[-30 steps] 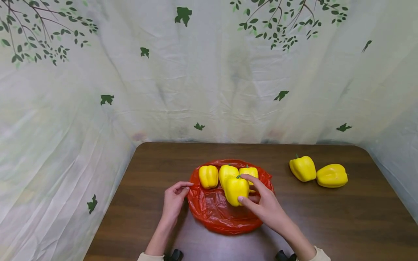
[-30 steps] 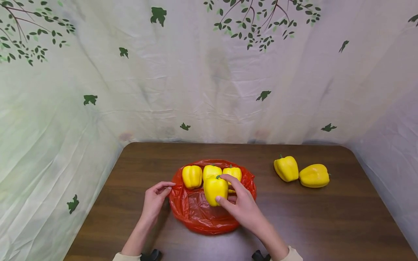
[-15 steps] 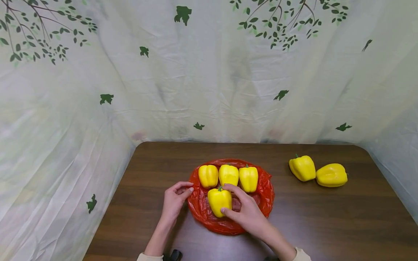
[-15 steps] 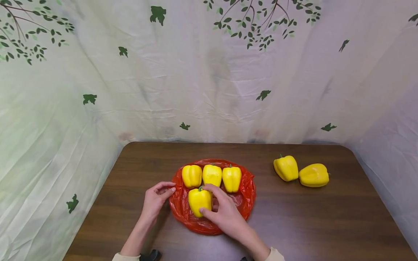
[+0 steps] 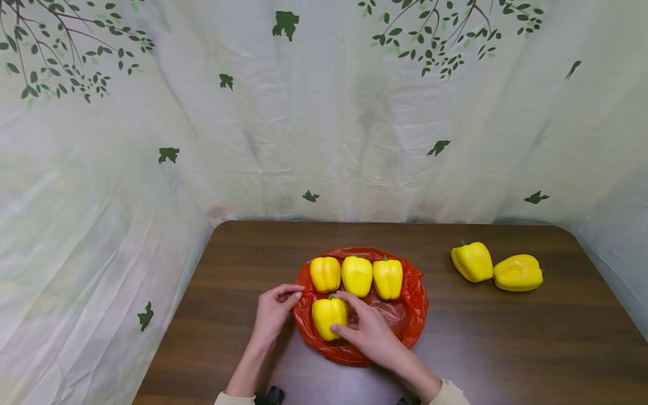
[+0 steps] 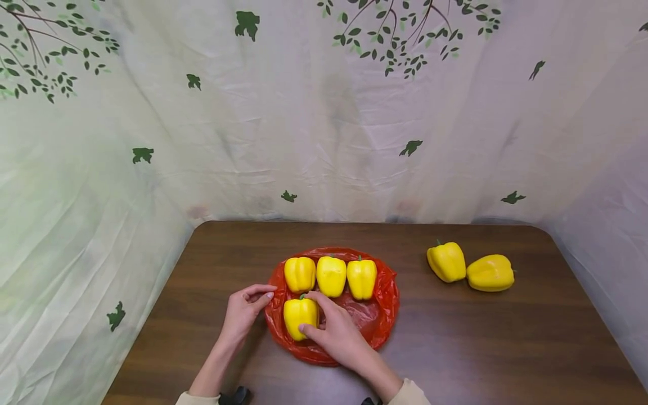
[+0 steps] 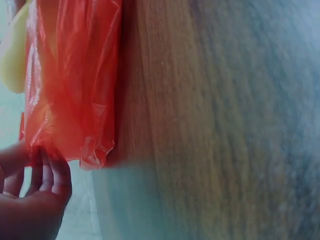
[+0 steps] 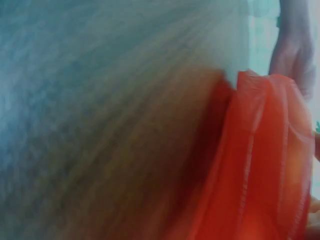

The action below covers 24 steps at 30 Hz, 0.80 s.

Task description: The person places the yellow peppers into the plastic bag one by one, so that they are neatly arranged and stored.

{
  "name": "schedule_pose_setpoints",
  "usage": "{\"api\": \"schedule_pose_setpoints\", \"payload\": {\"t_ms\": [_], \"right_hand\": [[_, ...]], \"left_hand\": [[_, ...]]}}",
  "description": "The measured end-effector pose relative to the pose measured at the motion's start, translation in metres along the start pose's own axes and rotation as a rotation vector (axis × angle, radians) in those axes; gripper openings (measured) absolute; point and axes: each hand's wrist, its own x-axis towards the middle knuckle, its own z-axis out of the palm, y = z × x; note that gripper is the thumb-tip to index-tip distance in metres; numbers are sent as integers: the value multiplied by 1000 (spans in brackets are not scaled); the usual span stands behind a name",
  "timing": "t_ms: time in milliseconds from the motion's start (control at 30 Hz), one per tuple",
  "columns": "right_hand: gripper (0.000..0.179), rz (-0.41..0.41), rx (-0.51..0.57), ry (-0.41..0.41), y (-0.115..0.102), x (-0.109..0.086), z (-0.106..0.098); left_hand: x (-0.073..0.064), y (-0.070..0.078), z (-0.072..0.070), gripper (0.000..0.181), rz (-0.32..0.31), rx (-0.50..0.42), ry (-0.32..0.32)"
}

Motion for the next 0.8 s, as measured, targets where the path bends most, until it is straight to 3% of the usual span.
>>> {"api": "schedule_pose_setpoints", "payload": {"t_ms": [267,533,800], "right_hand": [[50,17,-15,-30,2,7,7],[53,52,-80,-22,2,14,7],[56,63,-44,-50,4,18,5]], "left_hand": [[-2,7,1,13,13,-22,-68],[-2,4,-1,15,-1,-34,-67],[-4,7,-2,19,-33,-69,-47]]}}
